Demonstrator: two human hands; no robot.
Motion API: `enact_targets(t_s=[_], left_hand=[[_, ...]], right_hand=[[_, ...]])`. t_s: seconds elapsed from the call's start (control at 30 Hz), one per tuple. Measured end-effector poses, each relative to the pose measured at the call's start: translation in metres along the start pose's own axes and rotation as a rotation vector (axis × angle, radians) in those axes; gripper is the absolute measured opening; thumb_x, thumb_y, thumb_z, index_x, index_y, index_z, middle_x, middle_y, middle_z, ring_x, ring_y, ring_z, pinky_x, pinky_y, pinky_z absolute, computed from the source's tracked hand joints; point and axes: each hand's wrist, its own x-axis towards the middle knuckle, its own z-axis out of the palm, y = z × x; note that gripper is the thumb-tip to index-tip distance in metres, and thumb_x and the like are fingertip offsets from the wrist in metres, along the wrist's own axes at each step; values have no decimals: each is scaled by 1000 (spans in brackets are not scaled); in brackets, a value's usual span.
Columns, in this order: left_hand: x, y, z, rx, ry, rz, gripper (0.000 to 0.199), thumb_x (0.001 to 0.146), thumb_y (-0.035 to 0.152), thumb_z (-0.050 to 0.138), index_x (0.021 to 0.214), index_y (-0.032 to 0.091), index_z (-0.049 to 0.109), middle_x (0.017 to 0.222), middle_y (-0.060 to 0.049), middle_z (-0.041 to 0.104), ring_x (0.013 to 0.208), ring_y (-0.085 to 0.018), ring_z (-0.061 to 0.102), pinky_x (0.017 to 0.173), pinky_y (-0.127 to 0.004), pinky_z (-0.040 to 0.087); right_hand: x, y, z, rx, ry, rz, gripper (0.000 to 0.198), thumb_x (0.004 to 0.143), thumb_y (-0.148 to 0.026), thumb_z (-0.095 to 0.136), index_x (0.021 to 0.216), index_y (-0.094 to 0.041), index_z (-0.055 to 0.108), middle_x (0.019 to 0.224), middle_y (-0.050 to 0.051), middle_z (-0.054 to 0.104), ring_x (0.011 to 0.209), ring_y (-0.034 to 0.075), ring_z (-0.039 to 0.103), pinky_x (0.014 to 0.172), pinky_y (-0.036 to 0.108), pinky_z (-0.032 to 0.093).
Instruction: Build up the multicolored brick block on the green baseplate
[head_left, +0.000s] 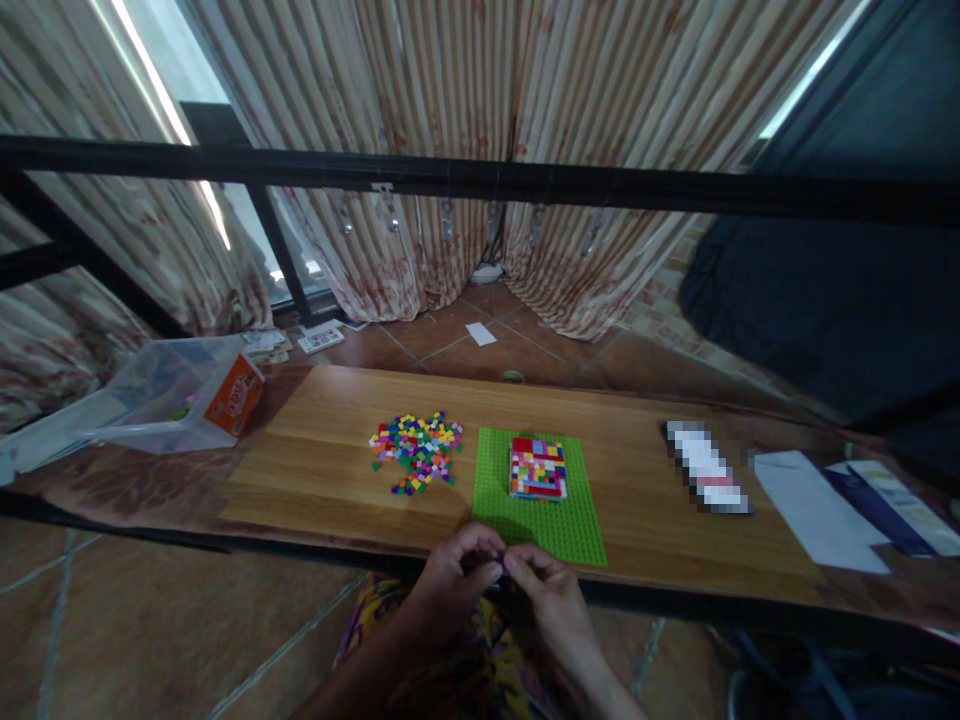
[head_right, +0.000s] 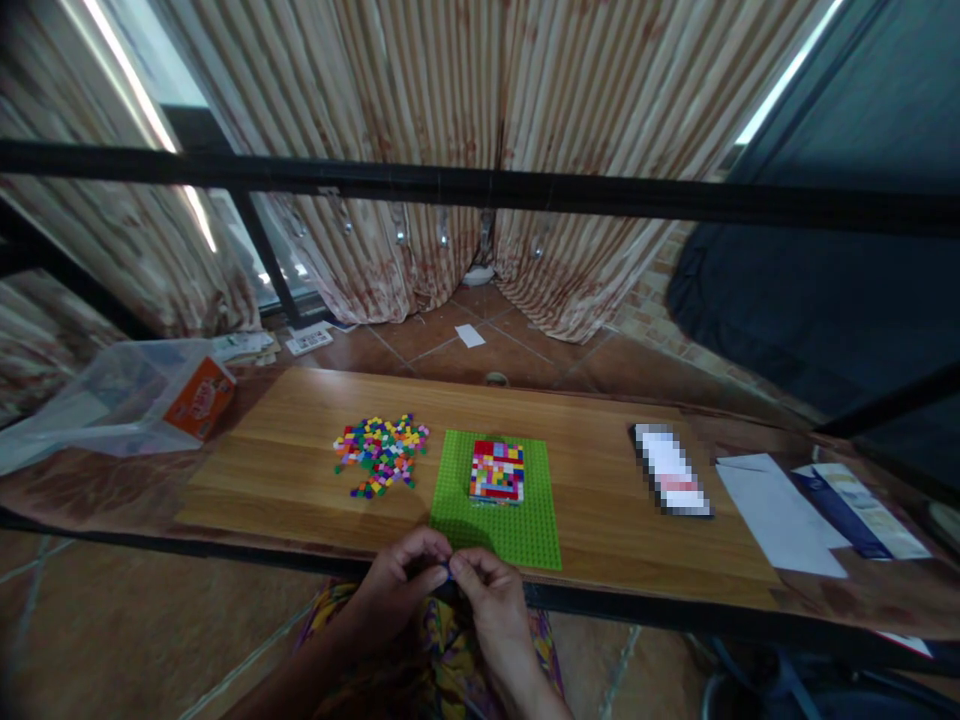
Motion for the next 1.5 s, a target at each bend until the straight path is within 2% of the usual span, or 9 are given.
enact_targets(t_s=[0.13,0.23,0.33,0.4,0.6,1.0,1.2,1.4,1.5], left_hand=[[4,-2,0,33,20,14,11,78,21,59,88,17,62,79,-1,63,75,-14,58,73,-25,46],[9,-4,-7,137,112,31,13,80,23,58,90,17,63,81,-2,64,77,-15,59,74,-25,47],[16,-7,-21,268,180,72,17,85,25,55,97,19,65,89,-3,67,85,-16,61,80,-27,47],[20,-10,-32,346,201,119,18,87,25,53,99,20,66,93,-4,68,90,-17,62,84,-28,47],[22,-15,-41,494,194,217,18,89,23,50,98,23,66,95,-3,68,93,-17,63,84,-28,48],[22,-17,-40,535,179,248,16,90,22,51,96,22,65,93,-3,67,89,-15,63,80,-26,50],[21,-17,-40,543,154,258,16,91,22,49,95,22,64,92,-4,66,89,-16,63,79,-27,50],[22,-16,-40,551,163,256,15,90,21,50,94,22,64,92,-4,66,88,-16,63,79,-27,50],[22,-17,-40,555,175,261,15,90,20,50,94,22,64,90,-3,66,87,-15,63,78,-26,49]], right_hand=[[3,0,-8,36,30,-12,31,67,-48,75,64,-18,70,56,-2,58,55,11,47,56,23,38],[12,-9,-22,-16,191,-72,31,64,-48,77,73,-18,75,62,1,65,57,13,52,57,26,41],[29,-23,-42,-114,366,-172,32,63,-47,77,80,-20,76,77,4,73,71,19,63,69,32,48],[42,-32,-54,-187,412,-243,31,63,-46,77,81,-21,76,84,4,75,81,22,66,77,35,50],[69,-40,-65,-425,418,-367,32,69,-48,71,81,-18,75,87,8,75,83,25,68,79,38,51],[75,-43,-60,-681,466,-435,34,71,-48,68,81,-16,71,82,11,74,74,24,68,70,35,52],[78,-45,-58,-582,458,-408,33,66,-48,72,76,-17,70,75,9,73,68,22,66,65,32,51],[85,-44,-62,-249,409,-228,34,52,-43,82,72,-17,71,68,3,71,64,17,63,62,29,48],[86,-46,-64,-177,367,-156,36,48,-42,84,72,-17,73,68,3,70,61,15,60,56,26,45]])
